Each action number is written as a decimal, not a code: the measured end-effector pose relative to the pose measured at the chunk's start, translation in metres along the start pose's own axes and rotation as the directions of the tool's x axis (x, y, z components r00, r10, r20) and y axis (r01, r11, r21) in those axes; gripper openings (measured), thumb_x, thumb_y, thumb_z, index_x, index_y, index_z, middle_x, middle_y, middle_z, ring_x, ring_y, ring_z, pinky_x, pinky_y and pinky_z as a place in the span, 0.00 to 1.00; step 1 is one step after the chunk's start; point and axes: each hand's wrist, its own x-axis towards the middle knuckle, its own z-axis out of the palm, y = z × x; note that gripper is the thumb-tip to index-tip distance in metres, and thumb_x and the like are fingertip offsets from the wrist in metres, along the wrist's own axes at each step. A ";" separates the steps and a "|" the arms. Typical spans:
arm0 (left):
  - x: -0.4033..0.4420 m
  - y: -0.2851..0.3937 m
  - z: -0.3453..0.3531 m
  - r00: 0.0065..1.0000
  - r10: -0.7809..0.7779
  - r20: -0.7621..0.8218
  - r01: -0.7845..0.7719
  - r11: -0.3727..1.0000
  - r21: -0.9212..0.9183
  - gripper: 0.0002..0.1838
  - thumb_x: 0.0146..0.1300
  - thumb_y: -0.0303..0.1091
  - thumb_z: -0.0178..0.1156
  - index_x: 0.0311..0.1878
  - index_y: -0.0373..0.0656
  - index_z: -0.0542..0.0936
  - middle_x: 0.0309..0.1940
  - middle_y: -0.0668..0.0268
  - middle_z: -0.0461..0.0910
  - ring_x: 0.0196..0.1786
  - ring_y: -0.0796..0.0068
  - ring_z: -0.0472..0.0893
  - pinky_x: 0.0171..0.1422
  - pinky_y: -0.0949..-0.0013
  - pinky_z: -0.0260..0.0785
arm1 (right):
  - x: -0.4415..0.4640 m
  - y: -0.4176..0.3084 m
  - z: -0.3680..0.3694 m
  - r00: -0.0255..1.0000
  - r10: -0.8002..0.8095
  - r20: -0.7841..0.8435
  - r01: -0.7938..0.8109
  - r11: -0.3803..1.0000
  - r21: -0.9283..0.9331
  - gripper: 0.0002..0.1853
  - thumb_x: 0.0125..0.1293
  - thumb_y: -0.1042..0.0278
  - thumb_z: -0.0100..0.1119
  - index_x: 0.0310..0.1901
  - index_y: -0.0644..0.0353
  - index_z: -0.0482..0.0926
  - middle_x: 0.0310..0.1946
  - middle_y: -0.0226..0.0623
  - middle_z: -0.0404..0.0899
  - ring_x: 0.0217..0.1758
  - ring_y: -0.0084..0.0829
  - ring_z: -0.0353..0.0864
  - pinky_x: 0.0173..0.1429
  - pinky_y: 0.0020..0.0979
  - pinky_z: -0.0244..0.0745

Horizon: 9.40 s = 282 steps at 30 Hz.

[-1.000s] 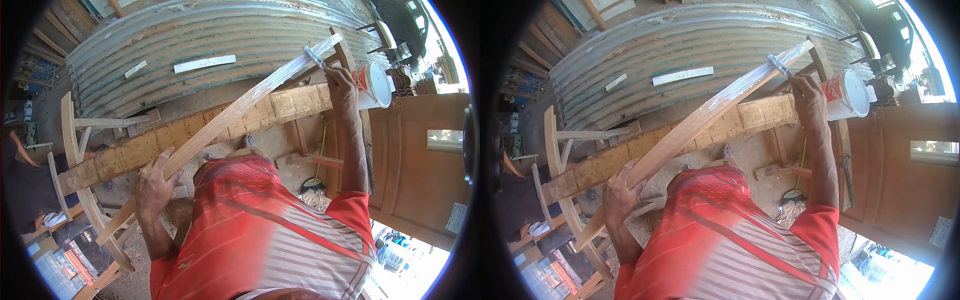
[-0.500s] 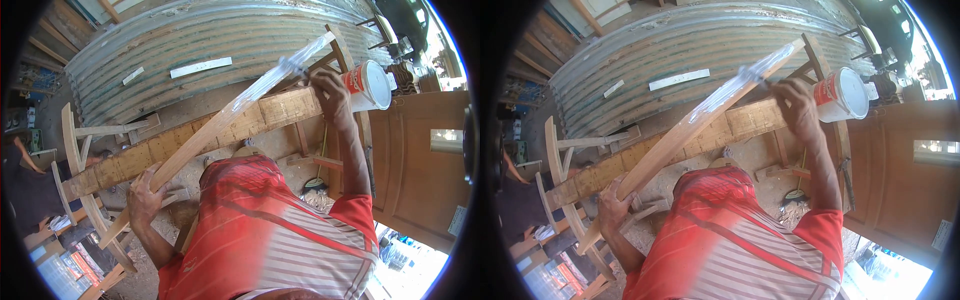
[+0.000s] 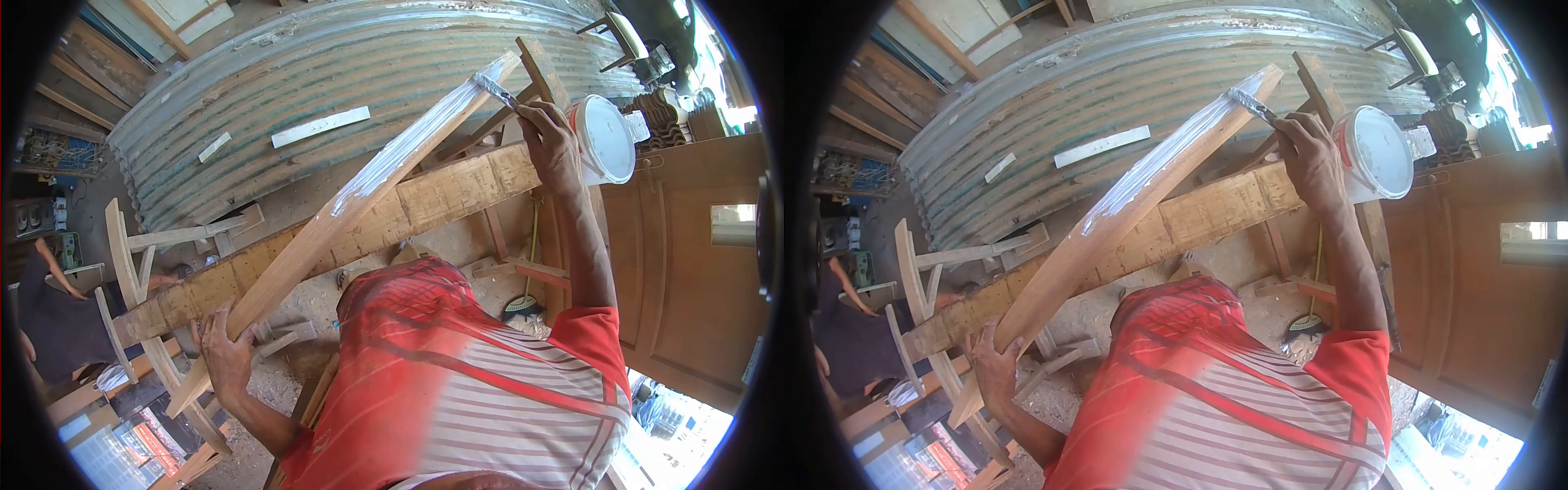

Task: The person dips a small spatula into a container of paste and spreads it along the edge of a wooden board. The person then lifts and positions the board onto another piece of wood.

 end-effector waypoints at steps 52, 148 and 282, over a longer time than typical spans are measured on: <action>-0.002 0.006 0.016 0.969 -0.211 -0.126 0.211 0.977 -0.014 0.32 0.49 0.27 0.79 0.61 0.36 0.82 0.59 0.45 0.82 0.65 0.42 0.77 0.73 0.49 0.66 | -0.007 0.167 -0.112 0.398 0.465 0.791 -0.582 0.794 -0.174 0.12 0.67 0.67 0.62 0.43 0.66 0.89 0.32 0.40 0.89 0.34 0.28 0.84 0.41 0.35 0.79; 0.003 0.010 0.015 0.987 -0.129 -0.092 0.131 0.991 0.022 0.31 0.53 0.34 0.79 0.60 0.34 0.80 0.55 0.42 0.82 0.63 0.37 0.77 0.70 0.45 0.66 | 0.027 0.024 -0.012 0.924 0.369 0.099 -0.381 0.908 0.174 0.11 0.75 0.72 0.61 0.53 0.66 0.86 0.45 0.49 0.86 0.42 0.45 0.87 0.51 0.38 0.79; 0.009 -0.010 0.001 0.998 -0.004 0.065 0.006 1.000 -0.029 0.28 0.61 0.46 0.76 0.58 0.37 0.82 0.48 0.45 0.86 0.55 0.37 0.83 0.60 0.45 0.73 | -0.106 0.093 -0.160 0.711 0.702 -0.045 -0.681 0.670 -0.295 0.14 0.71 0.64 0.64 0.50 0.64 0.89 0.40 0.46 0.89 0.46 0.38 0.88 0.54 0.39 0.79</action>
